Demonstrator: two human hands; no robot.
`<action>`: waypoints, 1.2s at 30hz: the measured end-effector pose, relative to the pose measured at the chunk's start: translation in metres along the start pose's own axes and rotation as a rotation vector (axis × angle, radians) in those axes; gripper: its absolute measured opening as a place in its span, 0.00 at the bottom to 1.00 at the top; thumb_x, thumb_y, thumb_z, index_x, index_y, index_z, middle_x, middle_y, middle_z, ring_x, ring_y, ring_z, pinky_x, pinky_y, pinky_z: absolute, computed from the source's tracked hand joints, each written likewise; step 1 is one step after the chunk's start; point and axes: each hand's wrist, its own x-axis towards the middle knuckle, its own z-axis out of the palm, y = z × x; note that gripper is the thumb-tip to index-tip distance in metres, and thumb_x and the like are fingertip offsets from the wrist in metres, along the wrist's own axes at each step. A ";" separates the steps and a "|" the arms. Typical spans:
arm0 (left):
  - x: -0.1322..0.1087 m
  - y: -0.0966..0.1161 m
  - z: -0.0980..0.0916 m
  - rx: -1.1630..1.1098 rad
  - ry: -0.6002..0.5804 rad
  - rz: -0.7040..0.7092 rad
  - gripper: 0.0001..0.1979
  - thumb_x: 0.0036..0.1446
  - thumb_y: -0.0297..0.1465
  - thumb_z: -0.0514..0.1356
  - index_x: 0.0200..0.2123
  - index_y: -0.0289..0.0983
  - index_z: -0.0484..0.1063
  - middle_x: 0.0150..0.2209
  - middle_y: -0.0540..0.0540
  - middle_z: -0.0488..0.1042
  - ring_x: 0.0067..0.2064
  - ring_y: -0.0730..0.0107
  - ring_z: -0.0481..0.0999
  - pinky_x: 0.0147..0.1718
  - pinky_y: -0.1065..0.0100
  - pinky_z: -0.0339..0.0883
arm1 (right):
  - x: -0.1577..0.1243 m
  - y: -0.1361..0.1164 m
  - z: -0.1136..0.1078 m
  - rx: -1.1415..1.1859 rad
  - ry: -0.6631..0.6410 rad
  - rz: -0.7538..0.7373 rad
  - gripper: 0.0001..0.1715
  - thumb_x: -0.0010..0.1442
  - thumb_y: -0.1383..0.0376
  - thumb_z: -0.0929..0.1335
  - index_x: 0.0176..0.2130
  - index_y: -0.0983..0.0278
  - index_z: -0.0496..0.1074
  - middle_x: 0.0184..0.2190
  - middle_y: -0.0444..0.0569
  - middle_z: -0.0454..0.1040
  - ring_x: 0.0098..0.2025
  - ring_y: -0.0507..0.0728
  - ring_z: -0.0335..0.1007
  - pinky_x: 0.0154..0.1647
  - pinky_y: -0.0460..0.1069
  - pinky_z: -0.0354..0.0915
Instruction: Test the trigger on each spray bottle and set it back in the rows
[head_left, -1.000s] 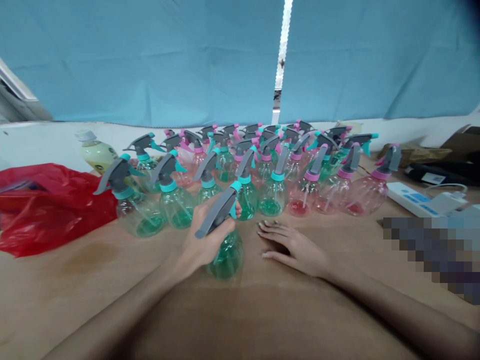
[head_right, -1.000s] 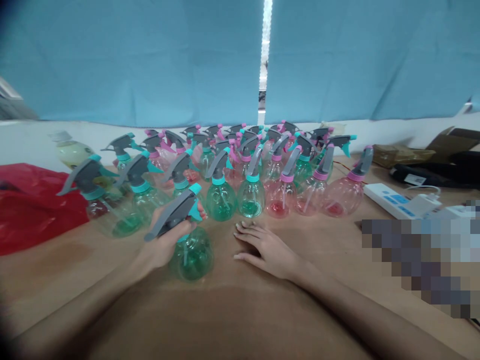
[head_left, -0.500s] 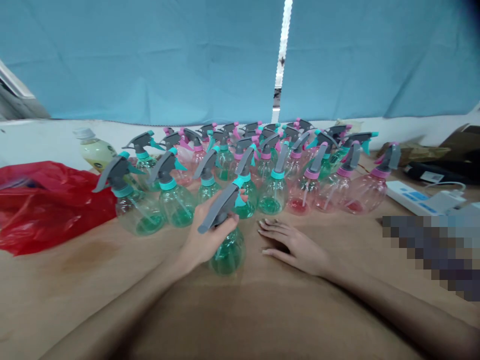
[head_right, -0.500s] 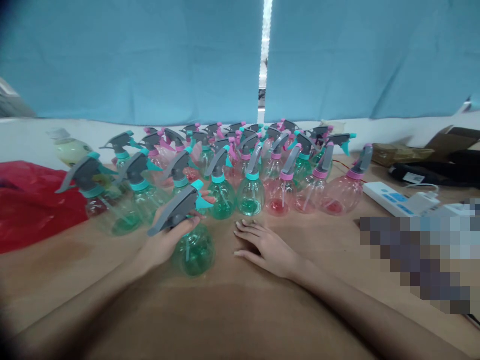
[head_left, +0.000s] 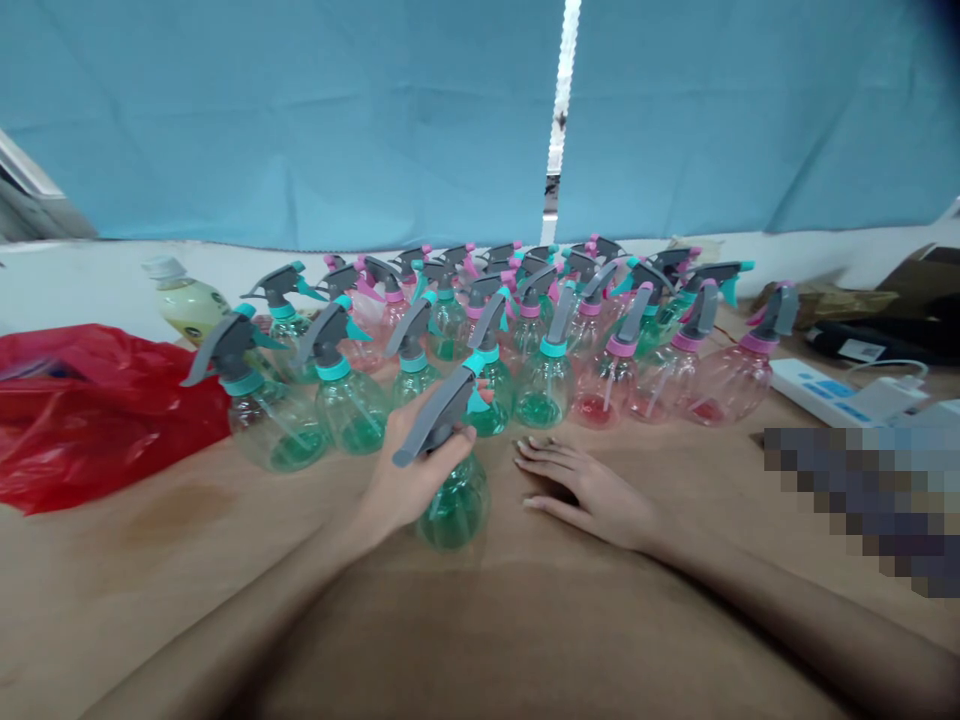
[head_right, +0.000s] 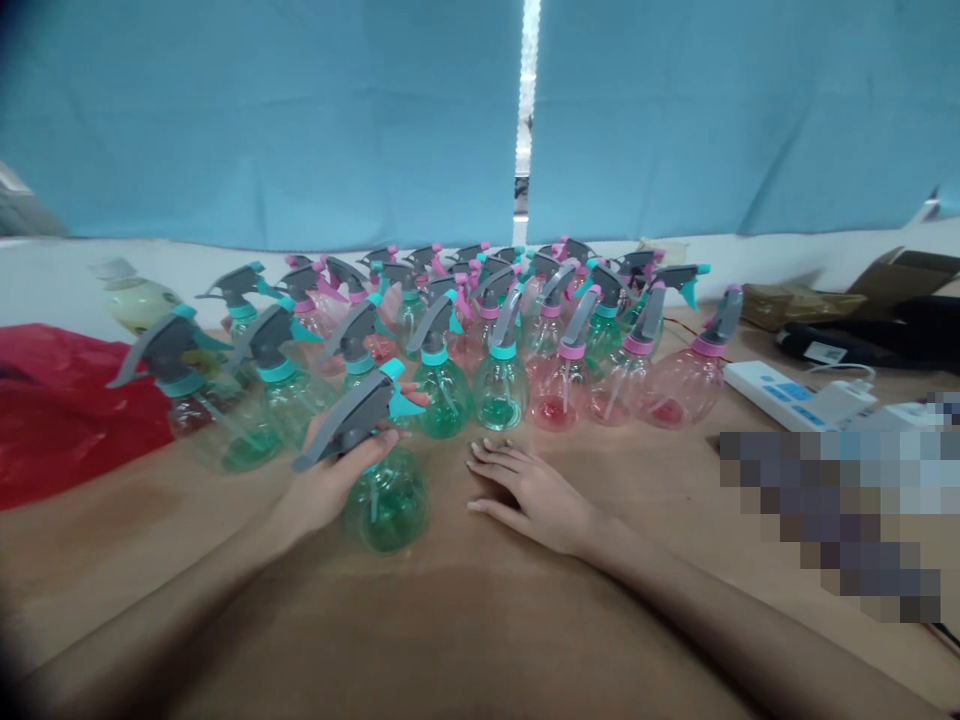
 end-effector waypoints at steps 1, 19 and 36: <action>0.000 0.000 0.000 0.001 0.002 0.000 0.17 0.52 0.33 0.57 0.46 0.42 0.72 0.29 0.49 0.72 0.32 0.65 0.73 0.27 0.68 0.64 | 0.000 0.000 0.000 0.003 -0.001 0.002 0.31 0.64 0.51 0.62 0.61 0.60 0.60 0.61 0.50 0.63 0.64 0.60 0.55 0.64 0.60 0.52; 0.000 -0.001 0.000 0.051 0.037 0.021 0.09 0.52 0.34 0.57 0.37 0.41 0.71 0.25 0.51 0.69 0.28 0.68 0.70 0.26 0.68 0.62 | 0.000 0.000 0.000 -0.008 0.005 0.005 0.32 0.63 0.50 0.62 0.62 0.60 0.59 0.61 0.51 0.63 0.64 0.59 0.55 0.64 0.60 0.53; -0.001 -0.005 -0.002 0.055 -0.017 0.022 0.13 0.57 0.35 0.56 0.46 0.43 0.71 0.23 0.52 0.67 0.30 0.65 0.71 0.30 0.66 0.65 | 0.000 0.000 -0.001 0.018 0.010 0.003 0.31 0.63 0.50 0.62 0.61 0.59 0.60 0.60 0.51 0.64 0.63 0.60 0.56 0.64 0.61 0.53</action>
